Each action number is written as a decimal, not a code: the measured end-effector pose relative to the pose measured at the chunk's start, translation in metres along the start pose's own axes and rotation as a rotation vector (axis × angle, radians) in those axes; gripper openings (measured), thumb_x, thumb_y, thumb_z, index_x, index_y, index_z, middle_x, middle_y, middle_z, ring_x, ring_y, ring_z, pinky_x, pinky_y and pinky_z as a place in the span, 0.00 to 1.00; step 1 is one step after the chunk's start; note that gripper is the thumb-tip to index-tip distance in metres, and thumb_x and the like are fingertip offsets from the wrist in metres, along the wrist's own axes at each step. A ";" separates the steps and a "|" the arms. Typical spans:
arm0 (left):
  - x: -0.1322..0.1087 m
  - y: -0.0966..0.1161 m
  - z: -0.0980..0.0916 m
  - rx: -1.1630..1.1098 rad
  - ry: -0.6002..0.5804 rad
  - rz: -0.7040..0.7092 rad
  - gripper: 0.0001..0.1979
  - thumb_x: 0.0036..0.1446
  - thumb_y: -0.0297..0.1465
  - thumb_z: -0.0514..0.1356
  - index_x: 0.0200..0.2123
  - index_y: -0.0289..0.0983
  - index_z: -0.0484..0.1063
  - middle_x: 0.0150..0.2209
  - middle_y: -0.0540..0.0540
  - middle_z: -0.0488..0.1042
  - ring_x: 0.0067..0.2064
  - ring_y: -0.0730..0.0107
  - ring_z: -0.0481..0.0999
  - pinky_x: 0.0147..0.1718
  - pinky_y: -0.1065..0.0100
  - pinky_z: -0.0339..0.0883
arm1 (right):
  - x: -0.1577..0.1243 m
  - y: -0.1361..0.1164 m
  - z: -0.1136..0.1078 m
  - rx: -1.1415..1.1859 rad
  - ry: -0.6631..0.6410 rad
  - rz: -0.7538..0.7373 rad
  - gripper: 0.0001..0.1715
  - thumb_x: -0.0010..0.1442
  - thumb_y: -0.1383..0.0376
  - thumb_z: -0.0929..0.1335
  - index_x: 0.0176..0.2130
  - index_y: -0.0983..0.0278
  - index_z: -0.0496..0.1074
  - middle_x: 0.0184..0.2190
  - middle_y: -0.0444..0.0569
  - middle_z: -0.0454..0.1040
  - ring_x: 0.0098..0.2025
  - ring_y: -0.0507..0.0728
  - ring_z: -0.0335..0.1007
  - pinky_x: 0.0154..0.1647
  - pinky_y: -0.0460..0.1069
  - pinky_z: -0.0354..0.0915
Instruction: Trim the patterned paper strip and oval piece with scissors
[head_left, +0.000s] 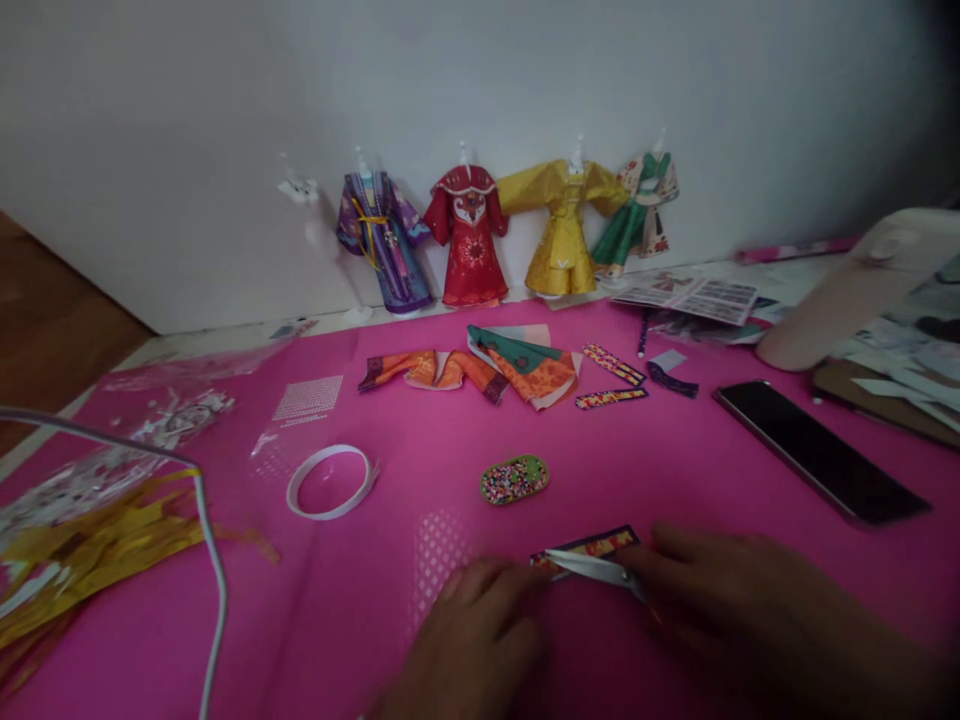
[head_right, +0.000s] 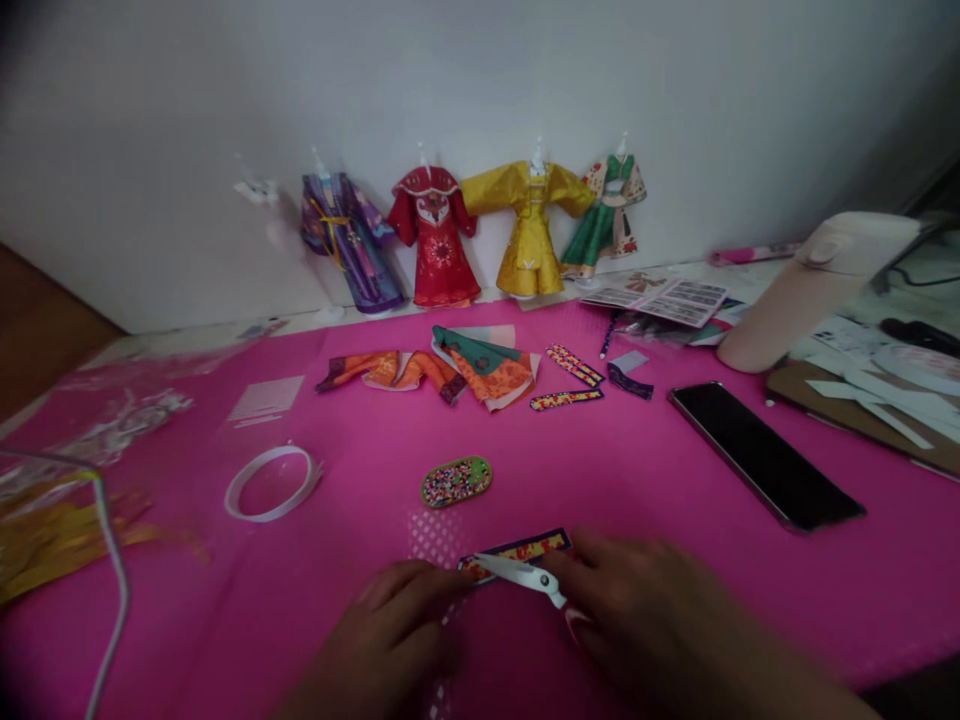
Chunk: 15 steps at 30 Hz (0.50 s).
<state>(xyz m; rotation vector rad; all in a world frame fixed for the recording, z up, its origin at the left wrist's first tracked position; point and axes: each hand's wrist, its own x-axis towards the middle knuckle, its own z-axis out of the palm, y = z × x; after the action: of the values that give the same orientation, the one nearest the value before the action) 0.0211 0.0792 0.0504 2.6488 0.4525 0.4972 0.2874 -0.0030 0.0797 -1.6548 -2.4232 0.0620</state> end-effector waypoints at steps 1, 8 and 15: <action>0.000 0.000 0.000 -0.005 -0.011 -0.005 0.05 0.67 0.28 0.58 0.39 0.39 0.75 0.58 0.45 0.76 0.51 0.61 0.74 0.49 0.62 0.71 | 0.000 0.000 0.000 0.010 -0.008 -0.013 0.26 0.51 0.75 0.66 0.47 0.53 0.73 0.33 0.38 0.79 0.25 0.51 0.77 0.22 0.46 0.64; -0.003 0.000 0.001 -0.010 -0.036 -0.027 0.06 0.67 0.30 0.58 0.37 0.40 0.75 0.57 0.45 0.77 0.53 0.60 0.75 0.50 0.59 0.72 | -0.001 0.006 0.005 0.045 -0.044 -0.045 0.25 0.54 0.75 0.64 0.49 0.54 0.70 0.35 0.38 0.79 0.27 0.53 0.77 0.23 0.48 0.64; -0.002 0.000 -0.002 -0.123 -0.065 -0.089 0.05 0.61 0.26 0.61 0.37 0.42 0.76 0.58 0.45 0.76 0.54 0.55 0.75 0.51 0.56 0.72 | 0.001 0.004 0.003 0.028 -0.084 -0.029 0.27 0.54 0.76 0.64 0.50 0.55 0.68 0.36 0.39 0.78 0.28 0.53 0.77 0.24 0.48 0.62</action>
<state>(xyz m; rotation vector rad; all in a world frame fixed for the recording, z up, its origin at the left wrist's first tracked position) 0.0187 0.0788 0.0515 2.5070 0.5009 0.3968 0.2901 -0.0001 0.0759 -1.6367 -2.4950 0.1632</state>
